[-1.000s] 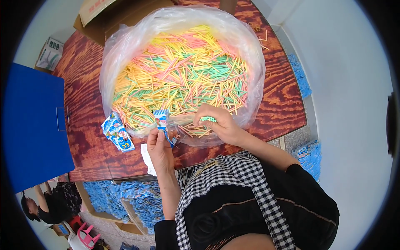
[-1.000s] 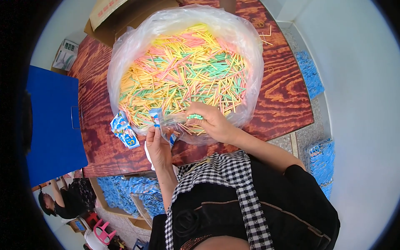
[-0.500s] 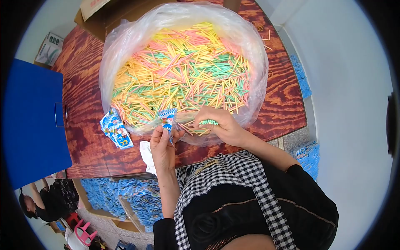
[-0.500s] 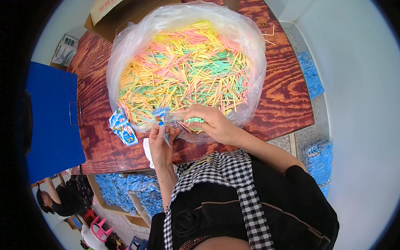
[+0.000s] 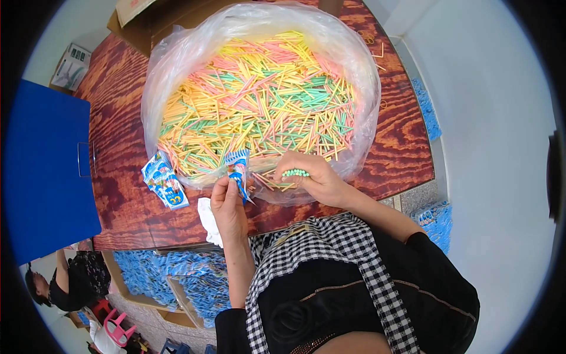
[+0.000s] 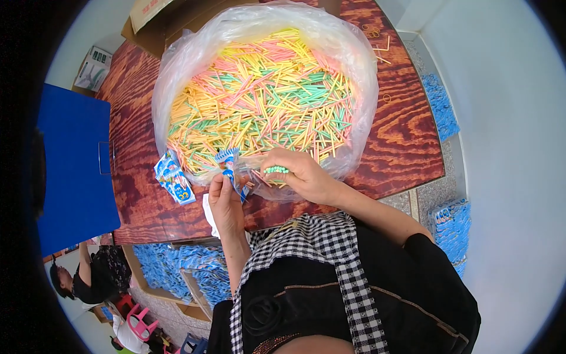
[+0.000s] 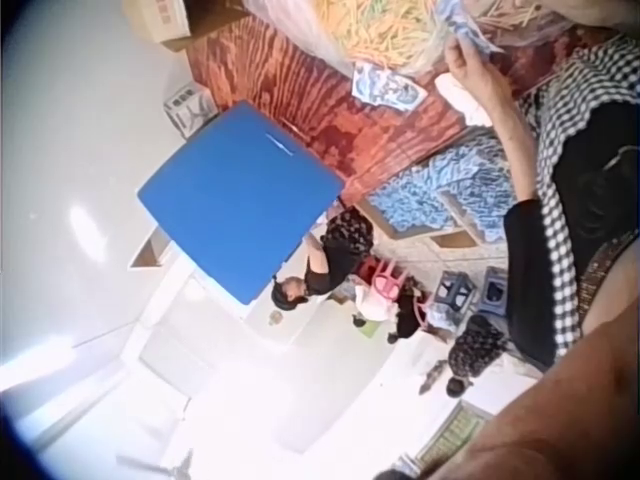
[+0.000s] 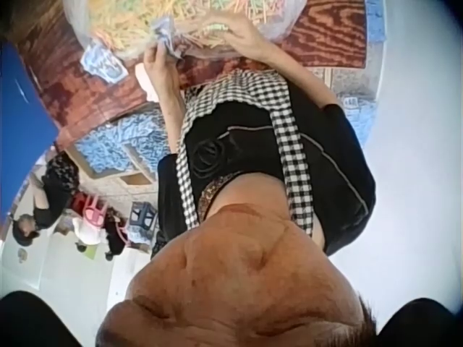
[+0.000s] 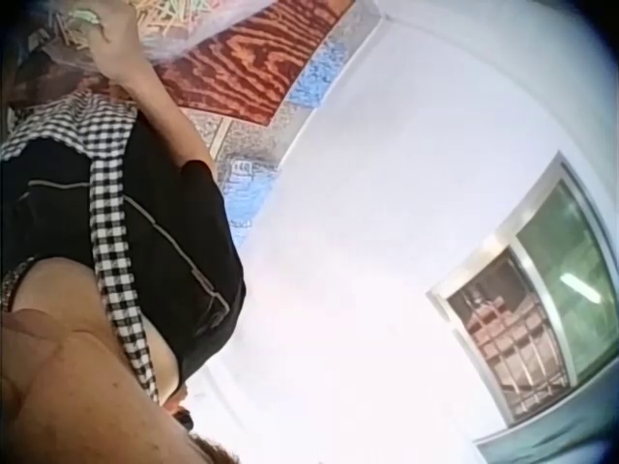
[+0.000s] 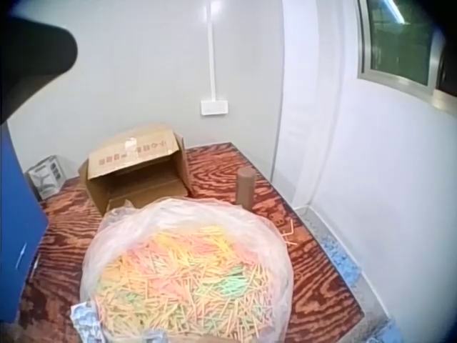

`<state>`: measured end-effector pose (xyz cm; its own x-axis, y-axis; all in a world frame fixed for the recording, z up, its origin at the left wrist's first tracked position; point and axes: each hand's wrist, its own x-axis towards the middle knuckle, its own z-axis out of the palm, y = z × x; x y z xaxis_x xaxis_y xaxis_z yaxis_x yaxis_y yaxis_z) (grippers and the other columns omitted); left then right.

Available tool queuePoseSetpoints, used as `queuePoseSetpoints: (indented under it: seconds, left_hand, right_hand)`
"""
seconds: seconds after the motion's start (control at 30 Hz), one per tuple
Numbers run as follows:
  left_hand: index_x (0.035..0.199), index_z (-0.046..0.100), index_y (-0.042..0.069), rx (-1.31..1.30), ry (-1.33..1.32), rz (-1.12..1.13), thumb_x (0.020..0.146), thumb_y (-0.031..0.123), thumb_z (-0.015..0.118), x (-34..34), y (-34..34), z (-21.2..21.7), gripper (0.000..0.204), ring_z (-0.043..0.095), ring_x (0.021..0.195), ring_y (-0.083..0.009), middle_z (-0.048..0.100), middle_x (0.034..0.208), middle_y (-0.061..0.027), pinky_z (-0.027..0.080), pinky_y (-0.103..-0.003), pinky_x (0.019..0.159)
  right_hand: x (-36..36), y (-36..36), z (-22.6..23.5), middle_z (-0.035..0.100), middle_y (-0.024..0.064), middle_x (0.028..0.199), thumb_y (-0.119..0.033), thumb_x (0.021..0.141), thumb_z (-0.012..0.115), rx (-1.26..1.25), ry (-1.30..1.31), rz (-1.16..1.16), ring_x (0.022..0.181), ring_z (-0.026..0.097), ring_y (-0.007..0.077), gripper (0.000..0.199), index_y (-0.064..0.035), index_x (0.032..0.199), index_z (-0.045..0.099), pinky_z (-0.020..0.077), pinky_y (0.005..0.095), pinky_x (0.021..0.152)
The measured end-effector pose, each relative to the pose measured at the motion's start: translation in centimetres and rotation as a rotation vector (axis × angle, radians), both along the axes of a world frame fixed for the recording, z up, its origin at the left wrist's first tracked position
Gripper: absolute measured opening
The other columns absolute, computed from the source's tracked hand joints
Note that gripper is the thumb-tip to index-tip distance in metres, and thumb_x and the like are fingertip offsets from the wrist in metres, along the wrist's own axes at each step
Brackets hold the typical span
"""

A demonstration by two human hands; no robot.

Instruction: Packing small colorful plastic sticks into blue packets at a workbench.

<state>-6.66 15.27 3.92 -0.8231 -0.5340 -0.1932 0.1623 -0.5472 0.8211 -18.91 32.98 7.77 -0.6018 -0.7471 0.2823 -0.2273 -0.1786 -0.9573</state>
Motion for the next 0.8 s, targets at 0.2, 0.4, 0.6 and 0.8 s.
queuePoseSetpoints:
  seconds: [0.2,0.4,0.6,0.8]
  left_hand:
    - [0.103,0.059,0.001,0.001,0.012,0.01,0.094,0.007,0.055,-0.15,0.08,0.1,0.012,0.066,0.083,-0.0183,0.067,0.092,-0.0087,0.053,-0.03,0.077]
    - [0.103,0.059,0.001,0.001,0.0,0.023,0.094,0.007,0.055,-0.19,0.15,0.03,0.012,0.066,0.082,-0.0178,0.067,0.092,-0.0087,0.053,-0.029,0.074]
    - [0.101,0.059,0.003,-0.052,-0.048,0.022,0.094,0.006,0.055,-0.04,0.13,0.42,0.01,0.064,0.082,-0.0161,0.066,0.09,-0.0066,0.053,-0.036,0.084]
    - [0.099,0.06,0.0,-0.184,-0.085,0.1,0.092,0.002,0.055,0.28,0.4,0.53,0.009,0.059,0.078,-0.0096,0.063,0.089,-0.0039,0.047,-0.022,0.07]
  right_hand:
    - [-0.04,0.07,0.31,0.061,0.0107,0.097,-0.008,0.088,0.059,0.02,-0.031,0.021,0.095,0.059,0.0246,0.012,-0.0005,0.098,0.059,0.0445,0.0318,0.082]
    - [0.05,0.08,0.22,0.061,0.0113,0.096,-0.008,0.089,0.058,0.024,-0.052,0.027,0.095,0.06,0.023,0.012,0.0003,0.097,0.059,0.0446,0.0311,0.083]
    - [0.04,0.04,0.16,0.061,0.0114,0.096,-0.008,0.09,0.057,0.022,-0.062,0.028,0.092,0.06,0.0217,0.011,0.0006,0.096,0.059,0.0447,0.0305,0.081]
    - [0.09,-0.05,0.34,0.063,0.007,0.089,-0.007,0.091,0.055,0.036,-0.104,0.028,0.088,0.06,0.0195,0.009,-0.0004,0.093,0.06,0.0444,0.0311,0.084]
